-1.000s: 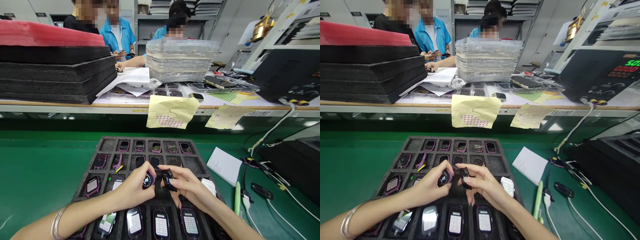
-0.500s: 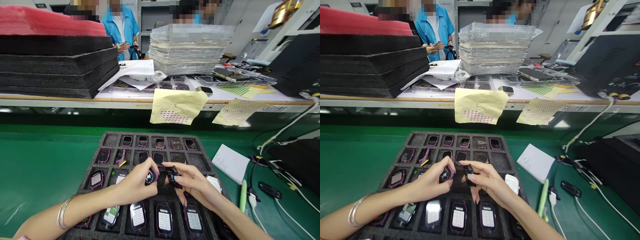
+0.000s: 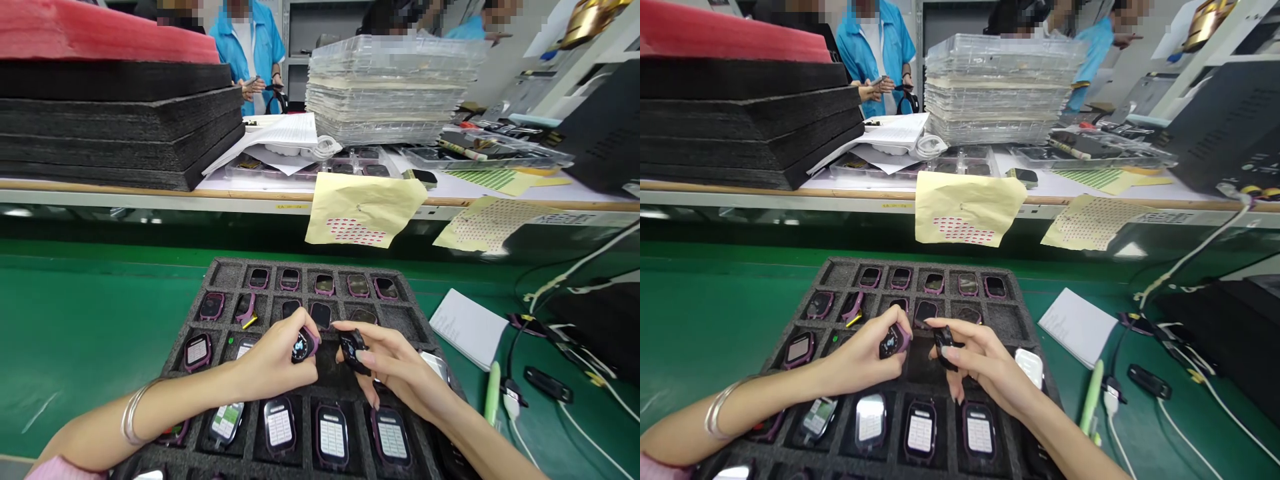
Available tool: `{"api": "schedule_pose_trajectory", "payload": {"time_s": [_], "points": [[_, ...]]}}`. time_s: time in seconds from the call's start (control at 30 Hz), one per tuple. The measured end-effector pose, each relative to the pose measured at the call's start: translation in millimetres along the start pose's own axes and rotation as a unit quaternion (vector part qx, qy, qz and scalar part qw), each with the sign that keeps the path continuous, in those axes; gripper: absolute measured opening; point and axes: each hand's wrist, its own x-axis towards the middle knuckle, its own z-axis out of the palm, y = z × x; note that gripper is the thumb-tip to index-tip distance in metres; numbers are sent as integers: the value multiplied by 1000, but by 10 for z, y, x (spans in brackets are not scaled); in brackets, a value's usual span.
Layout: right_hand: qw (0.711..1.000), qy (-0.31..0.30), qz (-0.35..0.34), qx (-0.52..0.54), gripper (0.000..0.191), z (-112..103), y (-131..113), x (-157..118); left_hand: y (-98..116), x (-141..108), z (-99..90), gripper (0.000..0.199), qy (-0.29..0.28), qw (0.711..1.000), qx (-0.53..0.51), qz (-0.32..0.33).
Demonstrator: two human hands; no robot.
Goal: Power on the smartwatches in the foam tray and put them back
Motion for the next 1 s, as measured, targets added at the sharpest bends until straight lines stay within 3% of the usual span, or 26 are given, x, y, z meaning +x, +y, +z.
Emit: {"api": "schedule_pose_trajectory", "payload": {"time_s": [0.3,0.4,0.5,0.7,1.0], "points": [[1000,-8,-16,-2,38,9,12,-37,5,1,-33,18,-6,1000,-15,-13],[1000,-18,-17,8,43,9,4,-37,-12,1,-20,33,-17,998,-47,-42],[1000,-12,-19,7,46,29,-22,-31,-61,-4,13,53,-34,983,-156,-90],[996,25,-52,-61,37,45,31,-28,-123,8,2,31,-17,939,-308,-153],[996,23,-41,-70,40,-8,95,-3,-123,-10,-25,41,-28,924,-343,-168]]}}
